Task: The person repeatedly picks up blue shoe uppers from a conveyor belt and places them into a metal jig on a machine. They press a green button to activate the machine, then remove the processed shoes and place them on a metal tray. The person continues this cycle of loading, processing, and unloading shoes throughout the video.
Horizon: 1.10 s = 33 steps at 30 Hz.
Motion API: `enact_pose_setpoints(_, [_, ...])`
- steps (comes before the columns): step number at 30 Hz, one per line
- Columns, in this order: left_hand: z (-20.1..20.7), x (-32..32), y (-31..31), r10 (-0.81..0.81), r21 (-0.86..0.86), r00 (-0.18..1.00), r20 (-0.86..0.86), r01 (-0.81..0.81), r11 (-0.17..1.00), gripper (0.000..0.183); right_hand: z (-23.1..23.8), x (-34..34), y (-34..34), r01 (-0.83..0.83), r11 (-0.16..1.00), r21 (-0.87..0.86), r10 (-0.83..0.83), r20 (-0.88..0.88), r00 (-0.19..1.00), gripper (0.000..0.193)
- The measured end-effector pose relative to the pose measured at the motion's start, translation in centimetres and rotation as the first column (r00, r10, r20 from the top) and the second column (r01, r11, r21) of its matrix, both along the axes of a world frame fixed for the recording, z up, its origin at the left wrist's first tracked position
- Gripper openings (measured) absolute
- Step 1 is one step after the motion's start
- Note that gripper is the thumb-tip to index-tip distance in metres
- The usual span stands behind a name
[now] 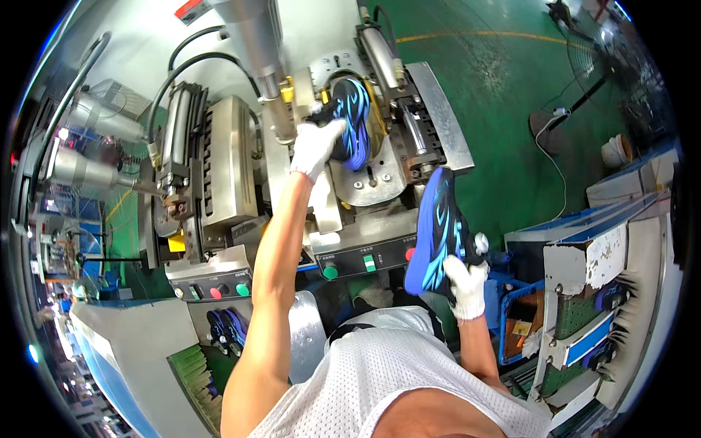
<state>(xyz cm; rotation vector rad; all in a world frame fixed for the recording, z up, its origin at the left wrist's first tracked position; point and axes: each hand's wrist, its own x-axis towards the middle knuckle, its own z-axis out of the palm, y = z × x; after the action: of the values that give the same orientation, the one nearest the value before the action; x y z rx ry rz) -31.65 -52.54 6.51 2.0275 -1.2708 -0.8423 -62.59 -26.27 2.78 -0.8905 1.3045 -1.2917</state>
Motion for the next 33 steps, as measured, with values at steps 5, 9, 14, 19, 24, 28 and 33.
enact_pose_setpoints(5, [4.1,4.3,17.1,-0.148,-0.064,0.957,-0.25,0.136,0.989,0.064,4.7,6.5,-15.4,-0.197,0.976,0.097,0.202,-0.044,0.978,0.028])
enact_pose_setpoints(9, [2.2,8.3,30.1,-0.13,-0.112,0.895,-0.427,0.091,0.99,0.063,2.2,13.5,-30.5,-0.349,0.925,0.151,0.381,-0.372,0.847,0.043])
enact_pose_setpoints(14, [-1.1,11.2,43.2,0.138,0.414,0.989,-0.047,-0.107,0.904,0.069,-9.1,21.2,-37.7,-0.068,0.998,-0.002,0.024,-0.927,0.375,0.052])
enact_pose_setpoints(19, [-10.1,12.9,51.5,0.423,0.429,0.889,0.176,-0.456,0.78,0.066,-9.8,21.8,-39.4,-0.247,0.96,0.129,0.193,-0.948,0.253,0.059])
enact_pose_setpoints(24, [-24.8,11.7,54.2,0.535,0.487,0.765,0.358,-0.642,0.593,0.072,-11.6,19.6,-40.3,-0.499,0.857,0.126,0.427,-0.716,0.553,0.058])
enact_pose_setpoints(28, [-26.9,10.9,54.2,0.593,0.31,0.762,0.259,-0.647,0.696,0.078,-2.6,22.2,-25.7,-0.401,0.905,-0.145,0.074,-0.873,0.482,0.077])
enact_pose_setpoints(33, [-25.0,12.5,53.5,0.638,0.297,0.77,0.027,-0.615,0.73,0.069,-6.2,25.2,-3.2,-0.775,0.555,-0.302,0.28,-0.81,0.516,0.086])
